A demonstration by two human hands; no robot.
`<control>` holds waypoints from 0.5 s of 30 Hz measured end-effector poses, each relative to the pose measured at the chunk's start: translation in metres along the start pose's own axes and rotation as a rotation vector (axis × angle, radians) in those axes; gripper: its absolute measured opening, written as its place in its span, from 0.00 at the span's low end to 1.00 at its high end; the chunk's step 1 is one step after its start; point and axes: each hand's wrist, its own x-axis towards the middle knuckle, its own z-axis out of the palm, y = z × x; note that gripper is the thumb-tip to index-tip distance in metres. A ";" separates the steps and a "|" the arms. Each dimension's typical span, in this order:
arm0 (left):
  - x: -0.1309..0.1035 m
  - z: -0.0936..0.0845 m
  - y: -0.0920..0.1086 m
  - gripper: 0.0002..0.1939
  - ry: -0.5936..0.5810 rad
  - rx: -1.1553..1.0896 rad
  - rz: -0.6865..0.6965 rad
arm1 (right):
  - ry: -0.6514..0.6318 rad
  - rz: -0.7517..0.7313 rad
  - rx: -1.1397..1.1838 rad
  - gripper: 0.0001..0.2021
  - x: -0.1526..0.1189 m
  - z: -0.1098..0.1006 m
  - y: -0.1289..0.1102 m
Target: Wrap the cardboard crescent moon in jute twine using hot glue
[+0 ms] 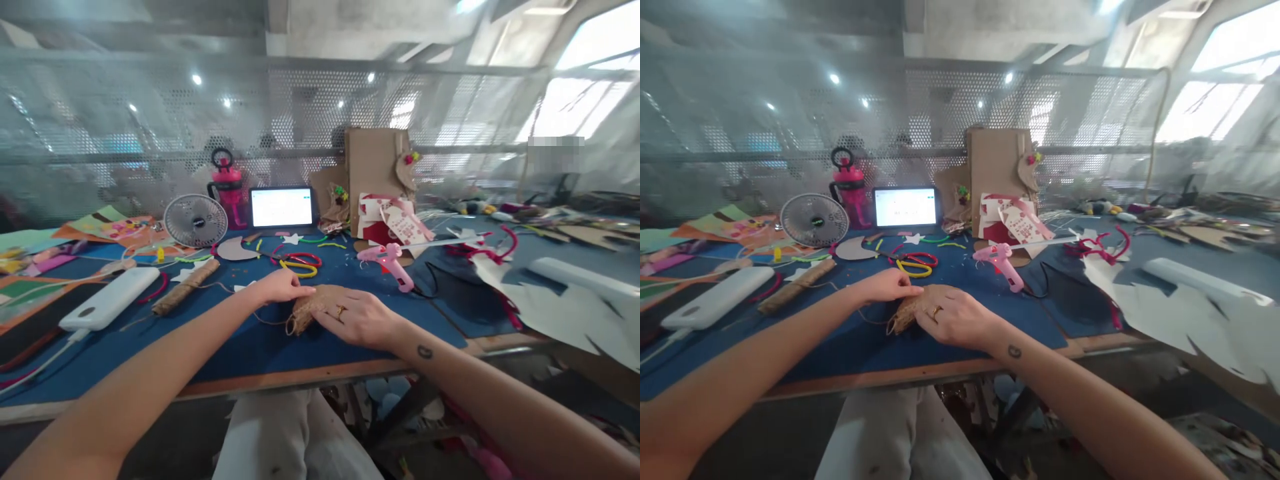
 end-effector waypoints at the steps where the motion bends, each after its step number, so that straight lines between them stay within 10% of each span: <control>1: -0.001 0.002 0.000 0.15 0.011 -0.029 -0.009 | 0.000 0.027 -0.001 0.14 -0.001 0.001 -0.001; 10: -0.008 0.004 -0.001 0.13 0.141 -0.646 -0.047 | -0.032 0.305 0.222 0.15 -0.003 -0.004 -0.003; 15: -0.006 -0.018 0.004 0.12 0.461 -1.021 0.114 | 0.064 0.620 0.435 0.13 0.021 0.004 0.036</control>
